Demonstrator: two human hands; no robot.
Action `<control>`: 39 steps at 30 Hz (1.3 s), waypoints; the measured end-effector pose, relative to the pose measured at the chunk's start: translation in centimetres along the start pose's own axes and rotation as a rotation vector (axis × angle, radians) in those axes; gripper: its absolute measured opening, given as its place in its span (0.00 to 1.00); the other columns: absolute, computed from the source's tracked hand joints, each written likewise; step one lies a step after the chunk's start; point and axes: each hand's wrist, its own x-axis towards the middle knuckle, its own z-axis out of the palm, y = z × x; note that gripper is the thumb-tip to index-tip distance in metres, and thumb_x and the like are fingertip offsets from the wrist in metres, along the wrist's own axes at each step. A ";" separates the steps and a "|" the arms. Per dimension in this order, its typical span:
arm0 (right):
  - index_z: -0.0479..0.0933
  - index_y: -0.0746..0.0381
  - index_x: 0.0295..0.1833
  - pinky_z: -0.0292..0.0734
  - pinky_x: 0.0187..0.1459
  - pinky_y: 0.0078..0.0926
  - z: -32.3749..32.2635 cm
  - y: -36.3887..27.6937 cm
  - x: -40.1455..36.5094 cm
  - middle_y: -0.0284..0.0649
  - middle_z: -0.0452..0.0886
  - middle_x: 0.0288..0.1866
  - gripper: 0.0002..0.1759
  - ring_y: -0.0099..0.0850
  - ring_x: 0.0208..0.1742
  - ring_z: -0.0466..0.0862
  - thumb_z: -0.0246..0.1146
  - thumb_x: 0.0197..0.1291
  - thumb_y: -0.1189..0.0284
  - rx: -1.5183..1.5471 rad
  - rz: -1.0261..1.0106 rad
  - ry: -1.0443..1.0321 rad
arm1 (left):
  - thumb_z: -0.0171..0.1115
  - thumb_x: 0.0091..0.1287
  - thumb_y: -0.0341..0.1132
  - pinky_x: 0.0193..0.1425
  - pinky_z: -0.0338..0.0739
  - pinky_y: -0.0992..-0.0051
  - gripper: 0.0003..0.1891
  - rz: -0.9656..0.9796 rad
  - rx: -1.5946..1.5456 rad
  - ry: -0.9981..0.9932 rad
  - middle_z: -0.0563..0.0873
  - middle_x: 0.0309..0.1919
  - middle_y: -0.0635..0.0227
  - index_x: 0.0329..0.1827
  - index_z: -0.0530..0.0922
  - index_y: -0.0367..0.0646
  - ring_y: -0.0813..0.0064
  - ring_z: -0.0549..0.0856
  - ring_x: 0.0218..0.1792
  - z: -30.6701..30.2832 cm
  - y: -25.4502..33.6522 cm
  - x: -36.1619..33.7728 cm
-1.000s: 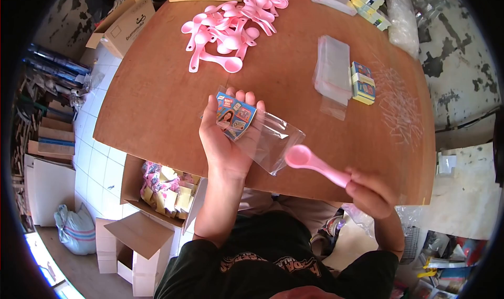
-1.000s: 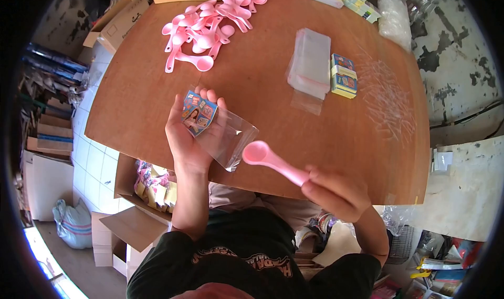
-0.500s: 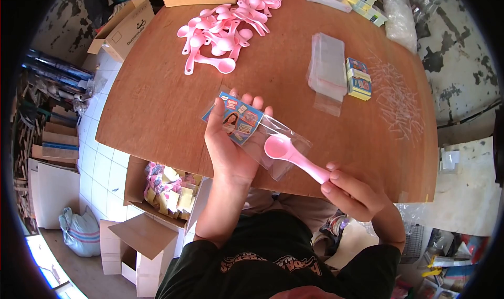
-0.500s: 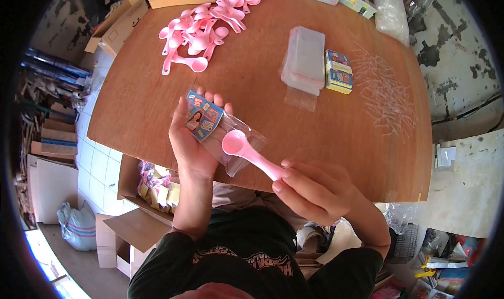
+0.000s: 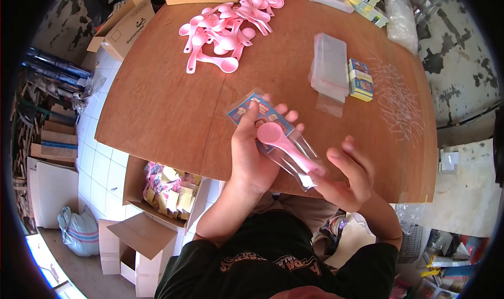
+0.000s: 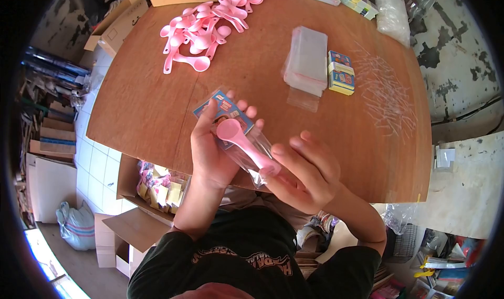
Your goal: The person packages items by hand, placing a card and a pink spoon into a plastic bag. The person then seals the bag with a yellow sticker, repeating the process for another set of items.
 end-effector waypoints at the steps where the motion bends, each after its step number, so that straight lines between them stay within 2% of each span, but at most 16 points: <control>1: 0.83 0.59 0.42 0.81 0.53 0.39 -0.3 0.3 0.3 0.41 0.82 0.48 0.14 0.38 0.52 0.81 0.73 0.47 0.74 0.000 -0.001 -0.001 | 0.51 0.72 0.46 0.58 0.75 0.55 0.18 -0.016 0.019 -0.005 0.81 0.44 0.60 0.55 0.72 0.42 0.61 0.81 0.49 0.1 0.0 0.0; 3: 0.82 0.62 0.42 0.82 0.52 0.38 -1.0 0.9 0.7 0.42 0.82 0.45 0.15 0.39 0.50 0.83 0.73 0.45 0.78 0.221 0.121 -0.152 | 0.52 0.71 0.49 0.61 0.72 0.53 0.20 -0.050 0.056 -0.019 0.80 0.45 0.58 0.55 0.72 0.42 0.58 0.80 0.52 0.4 0.0 0.0; 5: 0.82 0.65 0.39 0.82 0.46 0.33 -3.0 1.0 2.9 0.43 0.83 0.40 0.14 0.39 0.44 0.84 0.69 0.44 0.85 0.218 0.257 -0.119 | 0.54 0.70 0.50 0.66 0.67 0.53 0.22 -0.052 0.056 -0.029 0.77 0.52 0.56 0.57 0.71 0.42 0.57 0.75 0.60 -0.5 0.1 0.3; 7: 0.82 0.65 0.38 0.82 0.43 0.31 -5.0 2.0 5.3 0.42 0.83 0.38 0.13 0.39 0.42 0.85 0.68 0.44 0.87 0.155 0.279 -0.122 | 0.55 0.69 0.48 0.70 0.60 0.55 0.24 0.175 0.055 0.046 0.72 0.60 0.56 0.61 0.67 0.42 0.58 0.68 0.67 -1.0 0.1 0.6; 9: 0.82 0.65 0.38 0.80 0.36 0.28 -6.2 3.0 7.3 0.42 0.83 0.35 0.12 0.38 0.35 0.84 0.65 0.46 0.87 0.085 0.353 -0.067 | 0.54 0.69 0.46 0.73 0.55 0.57 0.28 0.230 0.092 0.024 0.67 0.65 0.58 0.67 0.62 0.41 0.61 0.64 0.69 -0.5 0.4 0.0; 11: 0.82 0.66 0.38 0.79 0.33 0.28 -5.1 4.2 9.1 0.42 0.82 0.34 0.10 0.37 0.32 0.83 0.64 0.48 0.86 0.110 0.357 -0.195 | 0.53 0.69 0.46 0.74 0.52 0.58 0.32 0.425 0.297 -0.028 0.67 0.65 0.60 0.72 0.58 0.41 0.62 0.64 0.69 0.1 0.2 -0.4; 13: 0.82 0.66 0.37 0.77 0.31 0.28 -4.7 4.6 9.8 0.42 0.82 0.32 0.08 0.37 0.29 0.82 0.63 0.49 0.85 0.128 0.365 -0.316 | 0.55 0.69 0.43 0.74 0.52 0.59 0.31 0.447 0.419 -0.111 0.67 0.66 0.61 0.72 0.59 0.40 0.63 0.64 0.69 0.5 0.0 -0.6; 15: 0.81 0.69 0.40 0.76 0.38 0.25 -4.5 4.9 10.2 0.44 0.83 0.37 0.08 0.35 0.36 0.83 0.64 0.51 0.84 0.199 0.428 -0.463 | 0.56 0.68 0.41 0.74 0.53 0.59 0.31 0.488 0.530 -0.197 0.66 0.66 0.61 0.72 0.60 0.39 0.64 0.63 0.70 0.7 0.0 -0.4; 17: 0.81 0.69 0.39 0.76 0.37 0.25 -4.6 4.4 10.5 0.45 0.83 0.35 0.08 0.35 0.35 0.83 0.63 0.51 0.84 0.267 0.459 -0.453 | 0.61 0.64 0.29 0.72 0.55 0.66 0.27 0.622 1.016 -0.421 0.68 0.66 0.58 0.67 0.66 0.36 0.64 0.65 0.69 0.4 0.2 -0.3; 18: 0.81 0.69 0.39 0.76 0.37 0.25 -4.8 4.1 10.6 0.45 0.83 0.34 0.08 0.34 0.34 0.83 0.63 0.51 0.84 0.305 0.476 -0.466 | 0.65 0.61 0.26 0.66 0.65 0.66 0.25 0.760 1.180 -0.457 0.74 0.61 0.55 0.63 0.71 0.35 0.64 0.72 0.63 1.3 0.4 -0.4; 21: 0.82 0.69 0.39 0.76 0.36 0.25 -5.1 3.7 11.0 0.45 0.83 0.32 0.08 0.33 0.33 0.83 0.63 0.51 0.84 0.374 0.497 -0.484 | 0.68 0.59 0.28 0.61 0.70 0.66 0.23 0.676 1.068 -0.550 0.80 0.52 0.55 0.58 0.75 0.33 0.63 0.79 0.56 2.1 0.0 -0.5; 22: 0.82 0.69 0.39 0.76 0.35 0.24 -5.3 3.7 11.1 0.45 0.83 0.31 0.08 0.32 0.33 0.83 0.63 0.51 0.84 0.404 0.505 -0.494 | 0.67 0.62 0.28 0.53 0.76 0.71 0.16 0.578 1.025 -0.464 0.85 0.42 0.58 0.52 0.79 0.32 0.69 0.84 0.47 2.9 0.0 -1.4; 26: 0.83 0.68 0.38 0.75 0.34 0.24 -5.3 3.3 10.6 0.43 0.82 0.32 0.08 0.32 0.32 0.82 0.64 0.51 0.84 0.432 0.528 -0.440 | 0.60 0.68 0.25 0.39 0.79 0.82 0.08 0.553 0.915 -0.440 0.87 0.34 0.64 0.47 0.82 0.31 0.82 0.84 0.34 3.2 -0.1 -1.8; 29: 0.83 0.66 0.37 0.75 0.34 0.26 -4.8 2.8 10.3 0.41 0.81 0.33 0.08 0.33 0.32 0.81 0.66 0.49 0.84 0.294 0.457 -0.359 | 0.61 0.67 0.25 0.35 0.80 0.81 0.08 0.507 0.986 -0.400 0.88 0.33 0.64 0.45 0.82 0.31 0.81 0.85 0.32 3.6 0.2 -2.9; 33: 0.82 0.65 0.35 0.75 0.34 0.29 -4.3 2.8 9.9 0.38 0.80 0.34 0.10 0.35 0.34 0.80 0.69 0.42 0.82 0.155 0.244 -0.332 | 0.62 0.64 0.23 0.31 0.79 0.81 0.07 0.720 1.198 -0.458 0.88 0.32 0.61 0.44 0.83 0.33 0.80 0.86 0.28 3.8 0.4 -3.3; 39: 0.78 0.64 0.31 0.75 0.33 0.31 -4.2 2.3 9.6 0.36 0.78 0.32 0.10 0.35 0.34 0.80 0.69 0.38 0.79 0.006 0.106 -0.339 | 0.63 0.61 0.22 0.29 0.78 0.77 0.07 0.770 1.404 -0.431 0.86 0.30 0.58 0.41 0.84 0.35 0.72 0.86 0.26 5.4 0.9 -4.6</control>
